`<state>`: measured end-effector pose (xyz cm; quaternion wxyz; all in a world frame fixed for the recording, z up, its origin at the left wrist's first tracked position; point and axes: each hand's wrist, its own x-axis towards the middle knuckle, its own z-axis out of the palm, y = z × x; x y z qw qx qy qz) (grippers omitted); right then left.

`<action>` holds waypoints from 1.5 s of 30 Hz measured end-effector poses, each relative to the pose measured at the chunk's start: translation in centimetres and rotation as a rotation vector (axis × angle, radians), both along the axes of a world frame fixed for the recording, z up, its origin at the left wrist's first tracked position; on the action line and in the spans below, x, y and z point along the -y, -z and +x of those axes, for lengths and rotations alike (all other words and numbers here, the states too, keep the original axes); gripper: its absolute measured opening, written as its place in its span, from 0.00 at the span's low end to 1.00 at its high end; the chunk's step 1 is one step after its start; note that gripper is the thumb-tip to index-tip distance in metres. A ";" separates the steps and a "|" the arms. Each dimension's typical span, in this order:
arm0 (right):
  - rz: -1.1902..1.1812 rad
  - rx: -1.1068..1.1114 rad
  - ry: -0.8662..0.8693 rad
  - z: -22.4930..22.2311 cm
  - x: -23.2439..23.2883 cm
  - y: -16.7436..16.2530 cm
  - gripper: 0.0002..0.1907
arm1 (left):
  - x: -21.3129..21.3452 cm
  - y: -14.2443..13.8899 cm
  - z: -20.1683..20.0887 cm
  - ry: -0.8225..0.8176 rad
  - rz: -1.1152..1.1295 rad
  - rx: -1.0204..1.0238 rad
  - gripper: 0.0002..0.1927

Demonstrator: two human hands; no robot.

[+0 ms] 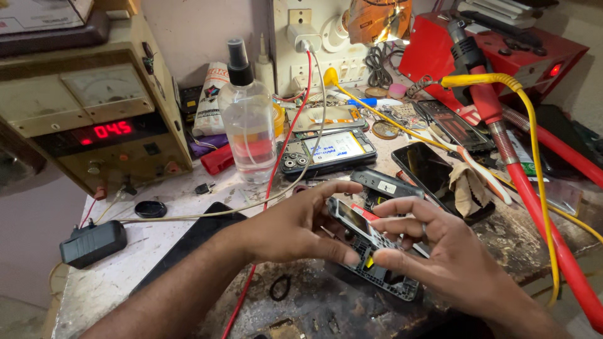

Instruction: The person assembles a feature phone by inserting the motherboard, battery, and SIM card into the chassis, then closing the back cover and powering the device on. The phone displays a boot logo and a functional screen.

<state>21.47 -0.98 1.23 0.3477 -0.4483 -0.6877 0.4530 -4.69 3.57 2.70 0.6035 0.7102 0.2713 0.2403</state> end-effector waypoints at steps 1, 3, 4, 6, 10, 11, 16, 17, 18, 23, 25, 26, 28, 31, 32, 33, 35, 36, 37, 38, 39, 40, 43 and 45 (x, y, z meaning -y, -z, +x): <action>0.004 0.053 0.032 0.2 0.2 0.1 0.33 | -0.2 0.4 0.2 0.010 -0.034 0.044 0.45; 0.007 0.161 0.092 0.7 0.6 0.3 0.33 | -0.6 1.2 0.5 0.027 -0.105 0.135 0.38; 0.034 0.162 0.071 0.8 0.6 0.4 0.33 | -0.7 1.4 0.4 0.028 -0.071 0.106 0.34; 0.087 0.165 0.031 1.1 1.1 0.2 0.33 | -0.8 1.6 0.1 0.032 -0.003 0.049 0.27; 0.005 0.442 0.182 1.0 2.5 -0.3 0.37 | -0.5 1.5 0.1 -0.043 0.255 -0.270 0.21; -0.038 0.558 0.229 0.7 2.7 -0.2 0.38 | -0.4 1.5 0.2 -0.032 0.287 -0.273 0.21; 0.110 0.444 0.161 0.4 3.1 0.4 0.35 | -0.2 1.5 0.4 -0.027 0.232 -0.211 0.21; 0.136 0.440 0.168 0.5 3.2 0.7 0.35 | -0.2 1.5 0.3 -0.048 0.243 -0.232 0.19; 0.162 0.437 0.176 0.5 3.3 1.0 0.35 | -0.3 1.5 0.4 -0.069 0.254 -0.251 0.18; 0.434 0.385 0.104 1.2 3.3 2.4 0.36 | -0.3 1.5 0.3 -0.046 0.214 -0.291 0.18; 0.437 0.422 0.133 1.3 3.2 2.7 0.37 | -0.3 1.4 0.2 -0.050 0.216 -0.323 0.20; 0.408 0.437 0.156 1.3 3.2 2.9 0.37 | -0.3 1.3 0.2 -0.059 0.213 -0.332 0.22; 0.379 0.443 0.176 1.3 3.3 3.0 0.37 | -0.2 1.3 0.1 -0.066 0.250 -0.363 0.24; 0.401 0.434 0.172 1.2 3.3 2.9 0.38 | -0.1 1.2 -0.1 -0.060 0.358 -0.432 0.27; 0.418 0.442 0.170 1.1 3.3 2.8 0.38 | -0.1 1.2 -0.1 -0.056 0.382 -0.457 0.30; 0.436 0.451 0.169 1.1 3.3 2.7 0.38 | -0.1 1.2 -0.2 -0.051 0.407 -0.482 0.33; 0.539 0.456 0.156 0.9 3.3 2.6 0.37 | 0.0 1.4 -0.3 -0.047 0.499 -0.421 0.37; 0.589 0.458 0.149 0.8 3.4 2.5 0.37 | 0.1 1.5 -0.2 -0.044 0.543 -0.392 0.39; 0.548 0.423 0.173 0.5 3.5 2.5 0.37 | 0.2 1.6 -0.2 -0.052 0.563 -0.401 0.40; 0.507 0.388 0.197 0.3 3.6 2.5 0.36 | 0.3 1.6 0.0 -0.060 0.583 -0.411 0.40; 0.465 0.353 0.221 0.1 3.7 2.4 0.36 | 0.4 1.7 0.1 -0.068 0.603 -0.420 0.40; 0.441 0.349 0.239 -0.1 3.8 2.3 0.36 | 0.4 1.6 0.2 -0.075 0.581 -0.427 0.41; 0.397 0.368 0.298 -0.6 3.8 1.9 0.37 | 0.9 1.2 0.5 -0.099 0.529 -0.470 0.42; 0.401 0.420 0.339 -0.9 3.6 1.7 0.40 | 1.2 0.8 0.7 -0.119 0.507 -0.524 0.40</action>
